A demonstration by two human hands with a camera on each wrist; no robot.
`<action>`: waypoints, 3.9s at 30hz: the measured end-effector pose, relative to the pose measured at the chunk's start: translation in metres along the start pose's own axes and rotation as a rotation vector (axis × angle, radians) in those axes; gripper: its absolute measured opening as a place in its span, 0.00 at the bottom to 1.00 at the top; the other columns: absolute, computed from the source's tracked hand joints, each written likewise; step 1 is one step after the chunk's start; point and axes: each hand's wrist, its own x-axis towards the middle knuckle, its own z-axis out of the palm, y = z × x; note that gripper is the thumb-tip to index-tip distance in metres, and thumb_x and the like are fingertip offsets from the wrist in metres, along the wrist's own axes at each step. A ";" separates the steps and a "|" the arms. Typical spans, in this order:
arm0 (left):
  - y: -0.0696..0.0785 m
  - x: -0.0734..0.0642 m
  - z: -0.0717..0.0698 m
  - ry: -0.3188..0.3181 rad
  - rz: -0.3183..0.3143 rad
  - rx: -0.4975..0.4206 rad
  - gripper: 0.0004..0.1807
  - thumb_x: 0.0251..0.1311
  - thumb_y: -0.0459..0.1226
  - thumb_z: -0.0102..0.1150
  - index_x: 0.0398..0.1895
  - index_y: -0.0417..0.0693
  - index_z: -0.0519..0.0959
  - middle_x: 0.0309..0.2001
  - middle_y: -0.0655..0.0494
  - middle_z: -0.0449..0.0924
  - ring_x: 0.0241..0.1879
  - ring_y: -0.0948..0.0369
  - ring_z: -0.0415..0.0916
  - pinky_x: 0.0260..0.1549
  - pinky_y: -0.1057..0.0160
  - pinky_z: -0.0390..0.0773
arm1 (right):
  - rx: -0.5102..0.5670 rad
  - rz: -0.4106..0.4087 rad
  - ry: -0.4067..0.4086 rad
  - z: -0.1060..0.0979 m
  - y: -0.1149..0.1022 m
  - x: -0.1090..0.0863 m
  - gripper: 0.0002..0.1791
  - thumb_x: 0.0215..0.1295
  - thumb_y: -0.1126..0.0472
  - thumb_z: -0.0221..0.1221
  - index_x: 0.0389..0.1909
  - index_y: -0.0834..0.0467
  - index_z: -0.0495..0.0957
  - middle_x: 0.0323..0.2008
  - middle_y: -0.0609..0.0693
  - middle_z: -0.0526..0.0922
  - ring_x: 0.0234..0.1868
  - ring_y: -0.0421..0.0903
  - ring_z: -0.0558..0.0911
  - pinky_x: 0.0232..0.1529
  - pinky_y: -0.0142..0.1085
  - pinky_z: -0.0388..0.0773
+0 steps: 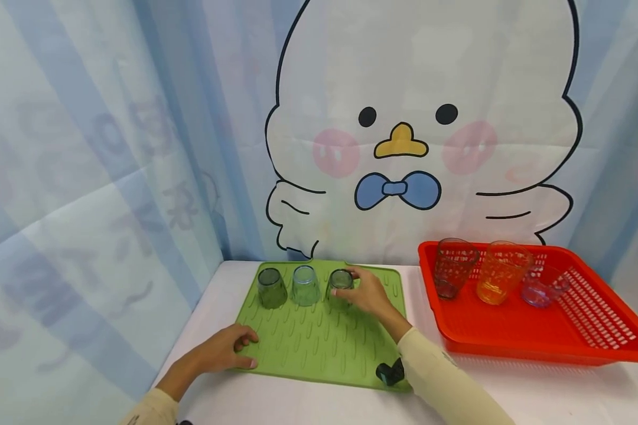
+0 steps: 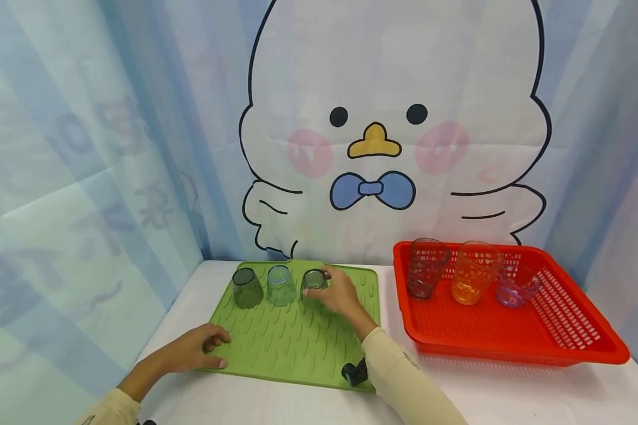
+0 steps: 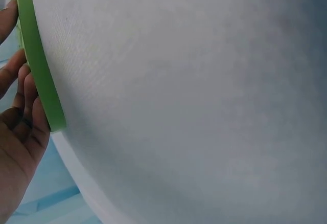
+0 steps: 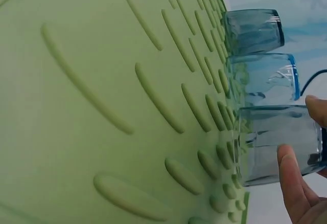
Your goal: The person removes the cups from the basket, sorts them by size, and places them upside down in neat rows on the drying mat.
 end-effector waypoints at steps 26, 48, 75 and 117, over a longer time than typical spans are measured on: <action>0.004 0.006 -0.001 -0.003 -0.013 -0.001 0.25 0.55 0.46 0.74 0.50 0.42 0.78 0.40 0.56 0.73 0.38 0.64 0.68 0.39 0.64 0.73 | -0.028 0.126 -0.097 0.002 -0.004 0.010 0.44 0.61 0.48 0.70 0.74 0.58 0.62 0.67 0.60 0.73 0.29 0.42 0.85 0.47 0.49 0.81; 0.002 0.001 0.000 -0.024 -0.011 -0.009 0.25 0.55 0.47 0.74 0.51 0.42 0.78 0.41 0.55 0.74 0.39 0.64 0.69 0.38 0.64 0.74 | -0.025 0.116 -0.305 -0.037 -0.003 -0.065 0.49 0.55 0.48 0.74 0.73 0.61 0.61 0.62 0.60 0.75 0.31 0.46 0.85 0.47 0.50 0.82; 0.003 0.002 0.002 -0.038 -0.025 -0.030 0.24 0.55 0.44 0.74 0.50 0.41 0.78 0.40 0.54 0.73 0.38 0.63 0.69 0.36 0.64 0.73 | 0.148 -0.382 -0.090 -0.273 0.062 -0.101 0.16 0.75 0.70 0.49 0.60 0.60 0.74 0.42 0.45 0.87 0.30 0.49 0.84 0.34 0.37 0.84; 0.001 0.006 0.005 -0.013 -0.036 0.001 0.24 0.53 0.46 0.75 0.47 0.43 0.77 0.37 0.55 0.71 0.34 0.67 0.66 0.34 0.66 0.70 | -0.293 0.233 -0.128 -0.340 0.203 -0.070 0.61 0.67 0.44 0.62 0.69 0.86 0.34 0.35 0.65 0.79 0.29 0.49 0.81 0.35 0.42 0.86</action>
